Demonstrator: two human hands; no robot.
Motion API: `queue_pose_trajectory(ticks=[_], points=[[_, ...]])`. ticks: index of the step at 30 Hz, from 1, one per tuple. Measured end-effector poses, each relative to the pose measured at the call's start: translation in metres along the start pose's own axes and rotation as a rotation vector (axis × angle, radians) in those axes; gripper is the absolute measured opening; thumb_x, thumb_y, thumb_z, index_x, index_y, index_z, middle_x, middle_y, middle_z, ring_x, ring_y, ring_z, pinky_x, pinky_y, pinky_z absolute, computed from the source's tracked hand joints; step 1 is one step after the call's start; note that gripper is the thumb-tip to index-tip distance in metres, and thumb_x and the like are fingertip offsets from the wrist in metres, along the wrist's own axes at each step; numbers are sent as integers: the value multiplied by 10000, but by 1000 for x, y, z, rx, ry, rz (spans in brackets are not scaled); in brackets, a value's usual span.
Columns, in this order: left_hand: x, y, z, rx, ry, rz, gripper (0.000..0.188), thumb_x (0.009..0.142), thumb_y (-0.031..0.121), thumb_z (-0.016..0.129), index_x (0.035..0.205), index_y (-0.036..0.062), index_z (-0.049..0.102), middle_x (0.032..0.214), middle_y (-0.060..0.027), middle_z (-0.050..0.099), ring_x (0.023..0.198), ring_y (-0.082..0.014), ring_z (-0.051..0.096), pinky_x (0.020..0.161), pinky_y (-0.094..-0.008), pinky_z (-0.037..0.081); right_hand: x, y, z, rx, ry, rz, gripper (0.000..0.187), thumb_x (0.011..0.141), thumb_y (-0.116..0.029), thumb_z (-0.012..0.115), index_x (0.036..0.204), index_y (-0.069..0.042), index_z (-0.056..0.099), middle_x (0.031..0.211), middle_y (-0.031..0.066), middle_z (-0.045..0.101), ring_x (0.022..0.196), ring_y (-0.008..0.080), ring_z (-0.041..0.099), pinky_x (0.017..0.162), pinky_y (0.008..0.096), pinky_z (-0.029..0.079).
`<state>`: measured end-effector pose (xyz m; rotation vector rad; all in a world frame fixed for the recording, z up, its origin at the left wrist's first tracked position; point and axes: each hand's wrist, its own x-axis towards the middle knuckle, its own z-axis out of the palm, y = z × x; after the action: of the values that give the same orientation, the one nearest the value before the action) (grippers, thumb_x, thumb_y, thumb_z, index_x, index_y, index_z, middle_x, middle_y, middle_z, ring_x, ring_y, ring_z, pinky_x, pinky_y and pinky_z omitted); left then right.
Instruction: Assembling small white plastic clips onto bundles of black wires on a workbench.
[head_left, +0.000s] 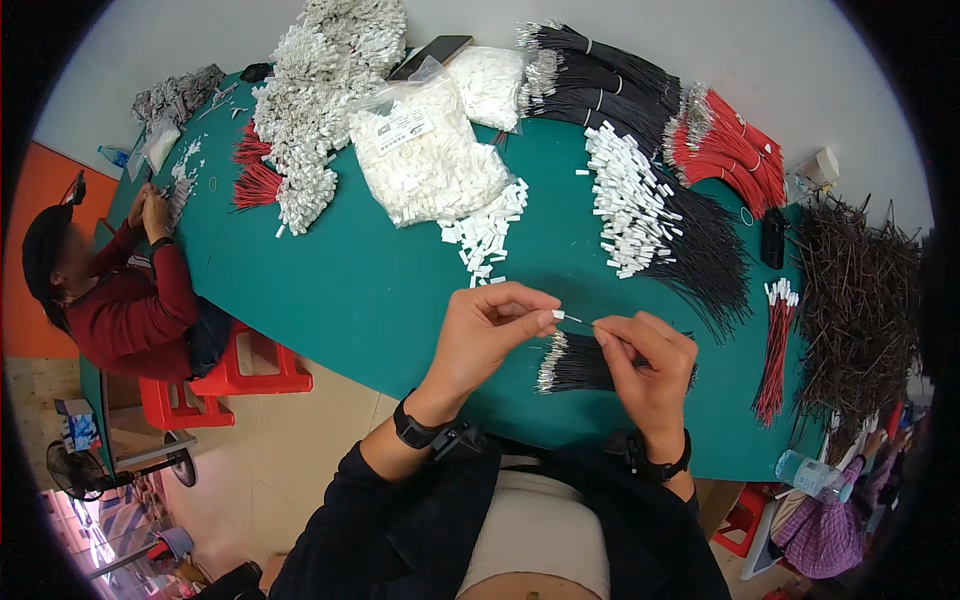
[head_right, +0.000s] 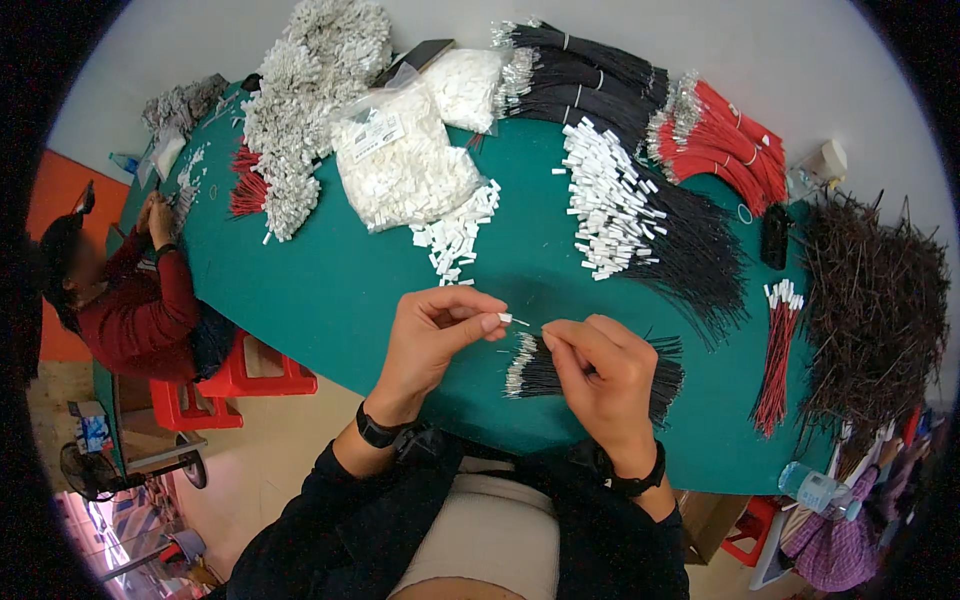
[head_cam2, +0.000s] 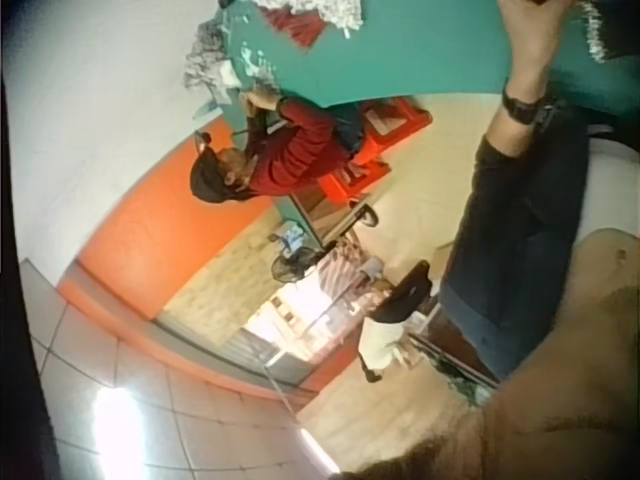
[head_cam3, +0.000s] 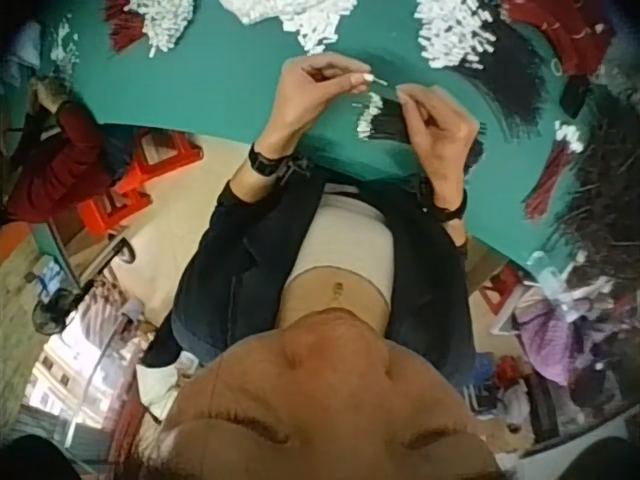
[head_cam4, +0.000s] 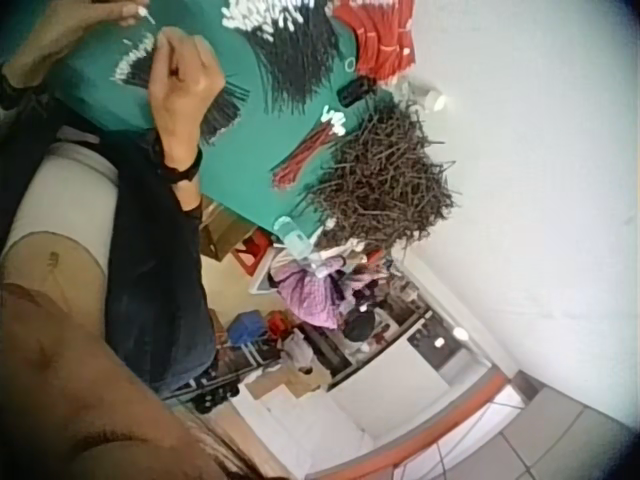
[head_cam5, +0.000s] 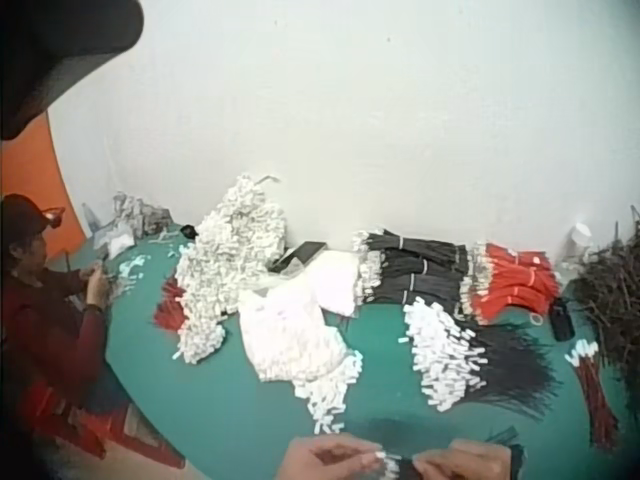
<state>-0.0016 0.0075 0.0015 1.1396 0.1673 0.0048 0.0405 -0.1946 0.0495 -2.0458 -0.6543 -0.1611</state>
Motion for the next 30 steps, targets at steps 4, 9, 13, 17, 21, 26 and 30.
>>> queue_pose_trajectory(ticks=[4, 9, 13, 17, 21, 26, 30], points=[[1, 4, -2, 14, 12, -10, 139, 904, -38, 753, 1043, -41, 758, 936, -105, 760, 845, -148, 731, 786, -260, 584, 0, 1, -5, -1, -20, 24, 100, 824, 44, 778, 896, -18, 749, 643, 47, 552, 522, 139, 489, 489, 293, 365], [3, -1, -3, -45, -25, -41, 138, 894, -44, 758, 1031, -46, 755, 941, -105, 750, 850, -152, 719, 789, -264, 577, 1, -1, -2, 86, -40, 86, 83, 832, 37, 778, 896, -8, 751, 642, 37, 538, 534, 111, 457, 497, 277, 343], [2, -1, -2, -45, -30, -37, 138, 891, -40, 761, 1029, -45, 755, 945, -101, 750, 849, -150, 719, 791, -261, 576, 0, 1, -1, 98, -32, 98, 83, 836, 38, 775, 904, -2, 750, 641, 38, 533, 537, 103, 446, 499, 273, 335], [2, 0, -3, -29, -37, -50, 141, 890, -38, 764, 1030, -40, 757, 945, -95, 749, 855, -145, 717, 792, -259, 575, 0, 2, 0, 106, -32, 103, 77, 835, 38, 772, 898, 1, 747, 637, 37, 531, 534, 98, 438, 496, 273, 327], [1, 0, -2, -38, -32, -55, 141, 890, -34, 765, 1031, -37, 756, 942, -90, 749, 853, -142, 714, 790, -259, 573, 2, 2, -1, 124, -37, 118, 63, 839, 32, 769, 889, 1, 746, 634, 34, 532, 532, 96, 433, 496, 274, 319], [1, -1, -3, -37, -41, -57, 136, 894, -27, 765, 1029, -35, 755, 939, -86, 748, 844, -135, 708, 789, -258, 565, 0, 6, 0, 150, -48, 146, 47, 845, 12, 771, 884, -3, 749, 631, 32, 534, 534, 97, 429, 497, 283, 315], [0, -2, -3, -36, -36, -57, 129, 897, -30, 761, 1026, -32, 755, 932, -78, 745, 846, -126, 702, 789, -250, 557, -1, 6, 0, 154, -52, 155, 45, 846, 9, 773, 881, -4, 748, 631, 33, 537, 533, 99, 431, 498, 285, 318]])
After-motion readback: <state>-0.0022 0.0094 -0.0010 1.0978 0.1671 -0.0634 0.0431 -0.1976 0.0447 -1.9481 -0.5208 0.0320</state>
